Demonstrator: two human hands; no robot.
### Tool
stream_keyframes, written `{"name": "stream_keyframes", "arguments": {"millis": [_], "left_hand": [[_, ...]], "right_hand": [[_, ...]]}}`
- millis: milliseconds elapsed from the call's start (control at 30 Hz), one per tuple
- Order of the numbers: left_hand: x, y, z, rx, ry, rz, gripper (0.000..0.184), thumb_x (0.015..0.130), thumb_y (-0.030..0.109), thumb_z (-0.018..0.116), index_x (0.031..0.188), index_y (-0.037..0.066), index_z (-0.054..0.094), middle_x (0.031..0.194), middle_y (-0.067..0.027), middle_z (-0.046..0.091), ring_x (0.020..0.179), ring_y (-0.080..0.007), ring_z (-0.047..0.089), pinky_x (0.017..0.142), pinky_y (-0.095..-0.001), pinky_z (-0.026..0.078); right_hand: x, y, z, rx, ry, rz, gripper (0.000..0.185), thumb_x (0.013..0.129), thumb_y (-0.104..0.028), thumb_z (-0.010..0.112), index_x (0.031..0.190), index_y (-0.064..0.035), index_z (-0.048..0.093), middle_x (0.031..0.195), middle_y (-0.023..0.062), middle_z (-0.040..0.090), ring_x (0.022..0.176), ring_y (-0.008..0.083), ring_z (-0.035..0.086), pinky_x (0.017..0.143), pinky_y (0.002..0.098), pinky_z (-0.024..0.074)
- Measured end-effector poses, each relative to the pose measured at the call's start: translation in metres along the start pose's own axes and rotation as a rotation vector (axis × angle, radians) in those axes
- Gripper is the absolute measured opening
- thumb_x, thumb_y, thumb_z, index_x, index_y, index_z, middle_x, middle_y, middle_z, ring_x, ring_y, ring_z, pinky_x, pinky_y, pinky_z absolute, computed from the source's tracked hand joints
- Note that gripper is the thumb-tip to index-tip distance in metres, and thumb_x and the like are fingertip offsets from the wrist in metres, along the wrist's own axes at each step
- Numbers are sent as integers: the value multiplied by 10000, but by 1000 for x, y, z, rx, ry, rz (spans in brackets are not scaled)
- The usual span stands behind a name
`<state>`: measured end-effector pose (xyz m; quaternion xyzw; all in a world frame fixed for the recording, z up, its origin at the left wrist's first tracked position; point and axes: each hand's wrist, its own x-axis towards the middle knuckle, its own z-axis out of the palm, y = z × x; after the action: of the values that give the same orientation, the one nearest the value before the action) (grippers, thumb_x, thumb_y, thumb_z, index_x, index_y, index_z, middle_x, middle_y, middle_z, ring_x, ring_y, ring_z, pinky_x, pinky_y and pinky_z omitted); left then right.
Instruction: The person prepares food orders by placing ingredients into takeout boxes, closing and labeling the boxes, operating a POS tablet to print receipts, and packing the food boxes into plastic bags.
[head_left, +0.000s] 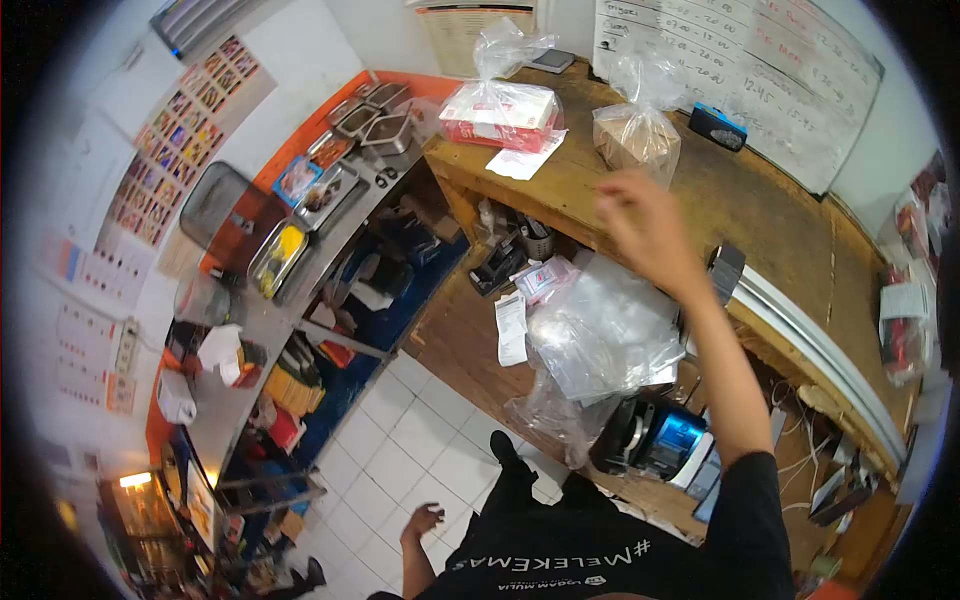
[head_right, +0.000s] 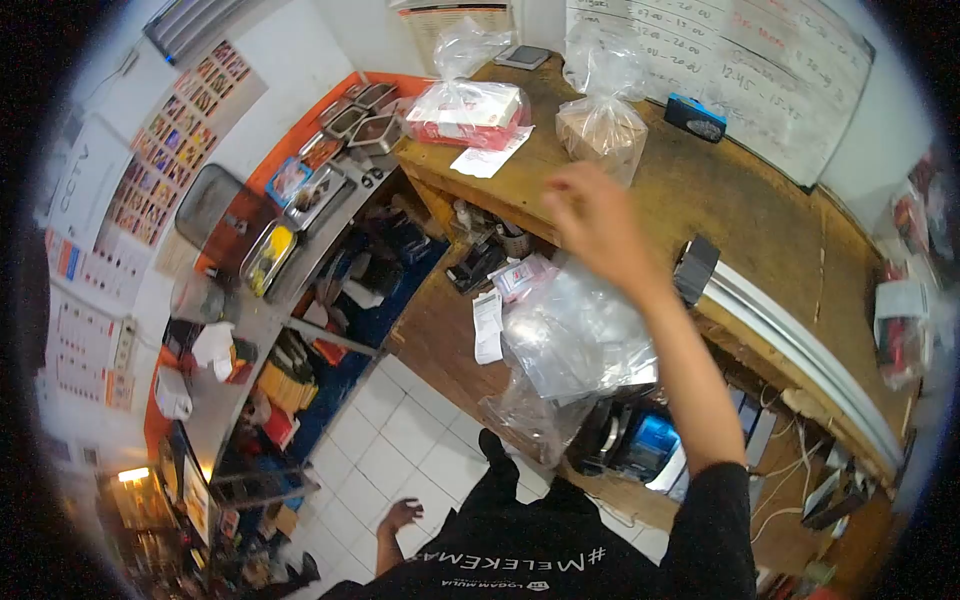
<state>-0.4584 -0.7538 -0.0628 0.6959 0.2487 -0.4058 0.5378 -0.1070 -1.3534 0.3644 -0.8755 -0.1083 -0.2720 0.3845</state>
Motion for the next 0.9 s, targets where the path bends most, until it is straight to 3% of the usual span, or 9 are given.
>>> {"name": "stream_keyframes", "arguments": {"millis": [100,133,200,233,267,367,467,633,900], "left_hand": [[-2,-12,-33,-79,21,-291,567,851,100,678,1350,2,427,1086,-142,684,891,-247,682,717,-373,535],[1,-36,-50,-36,-45,-196,528,873,106,628,1350,23,418,1156,-147,654,923,-267,675,737,-419,530],[15,-94,-88,-508,29,-236,402,955,275,436,1313,94,448,1201,-170,615,1010,-347,638,794,-498,503],[28,-126,-119,215,-270,40,410,952,365,406,1263,109,485,1178,-163,628,1041,-335,626,841,-500,473],[-19,-54,-112,387,-88,-108,365,961,342,413,1224,115,524,1156,-141,643,1056,-308,621,869,-482,465],[7,-131,-171,-19,155,-136,369,945,381,542,1079,67,683,1016,-41,702,1010,-169,625,912,-343,478],[32,-89,-188,-52,153,-196,354,947,356,531,1097,67,670,1032,-49,696,1015,-180,627,905,-354,484],[71,23,-198,-9,126,-110,333,950,315,513,1126,68,648,1059,-62,688,1023,-200,629,893,-372,494],[95,87,-241,76,104,-55,312,956,249,483,1173,68,613,1103,-83,674,1036,-232,633,873,-400,509]], "right_hand": [[33,29,117,-288,83,-115,400,916,-307,603,1136,27,602,1192,204,602,1142,355,555,987,437,419],[39,31,144,-311,91,-100,400,916,-307,603,1136,27,602,1192,204,602,1142,355,555,987,437,419],[50,29,179,-685,169,-98,466,923,-363,576,1142,48,589,1250,230,568,1189,369,518,1026,446,378],[49,24,184,-698,187,-71,466,923,-363,576,1142,48,589,1250,230,568,1189,369,518,1026,446,378],[50,19,188,-667,184,-43,465,920,-362,580,1135,49,591,1241,227,575,1177,367,527,1026,445,377],[49,19,191,-608,256,-30,441,915,-355,586,1116,38,602,1186,217,601,1119,359,555,996,444,392],[52,17,183,-550,264,-13,392,885,-349,622,1050,7,635,1052,171,621,1004,318,581,908,442,426],[64,14,210,-817,300,46,539,885,-447,586,1154,19,618,1148,155,562,1087,278,507,910,415,385],[76,5,219,-783,440,145,555,880,-443,597,1223,-6,590,1021,140,526,975,281,476,892,422,366]]}}
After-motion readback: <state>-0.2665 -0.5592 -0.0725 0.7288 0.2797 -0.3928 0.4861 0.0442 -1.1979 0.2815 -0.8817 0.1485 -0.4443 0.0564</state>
